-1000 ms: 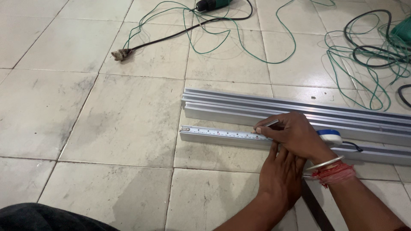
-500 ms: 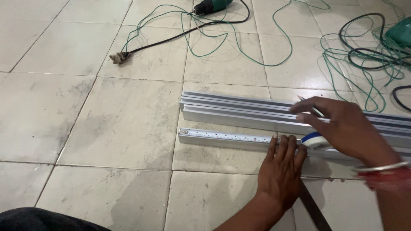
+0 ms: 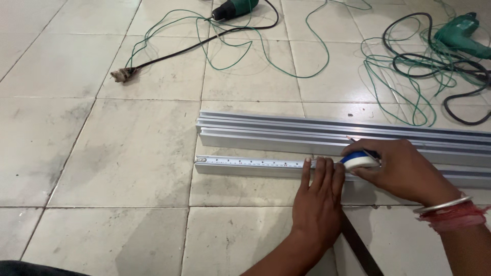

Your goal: The person measures and marks a long aluminum profile using a try square and a tape measure. They align the square, mark a line with a pen, then measure a length and mark it before repositioning the square.

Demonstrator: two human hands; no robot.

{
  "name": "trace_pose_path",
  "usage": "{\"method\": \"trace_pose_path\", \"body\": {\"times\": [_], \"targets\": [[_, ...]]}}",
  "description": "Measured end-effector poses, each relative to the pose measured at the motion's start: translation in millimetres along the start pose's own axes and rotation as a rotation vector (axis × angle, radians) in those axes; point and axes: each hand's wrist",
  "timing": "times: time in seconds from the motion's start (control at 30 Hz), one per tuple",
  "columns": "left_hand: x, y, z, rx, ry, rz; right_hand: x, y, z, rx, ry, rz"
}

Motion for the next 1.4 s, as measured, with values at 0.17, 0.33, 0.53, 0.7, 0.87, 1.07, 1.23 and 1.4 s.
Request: {"method": "trace_pose_path", "body": {"times": [0.17, 0.33, 0.53, 0.7, 0.87, 1.07, 1.23, 1.4], "targets": [[-9, 2, -2, 0.1, 0.01, -0.038, -1, 0, -1, 0.0, -0.006, -0.022], [-17, 5, 0, 0.077, -0.023, -0.084, -15, 7, 1, -0.082, 0.013, -0.24], [-21, 8, -8, 0.041, -0.041, -0.138, -12, 17, 18, -0.229, 0.527, -0.301], [-19, 9, -19, 0.146, -0.038, -0.12, 18, 22, 42, -0.067, 0.644, -0.224], [-15, 14, -22, 0.236, -0.062, -0.096, 36, 28, 45, -0.041, 0.418, -0.214], [-15, 12, -22, 0.316, -0.153, -0.085, 39, 20, 38, -0.049, 0.188, -0.272], [-14, 11, -22, 0.267, -0.144, -0.108, 41, 22, 30, -0.001, 0.202, -0.194], [-15, 12, -20, 0.223, -0.161, -0.14, 40, 25, 33, 0.0, 0.219, -0.212]]}}
Point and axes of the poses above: each hand's wrist, its own y-axis towards the middle knuckle, its own z-axis out of the palm, x = y × z, and after that the axes turned 9 degrees about z, right-handed
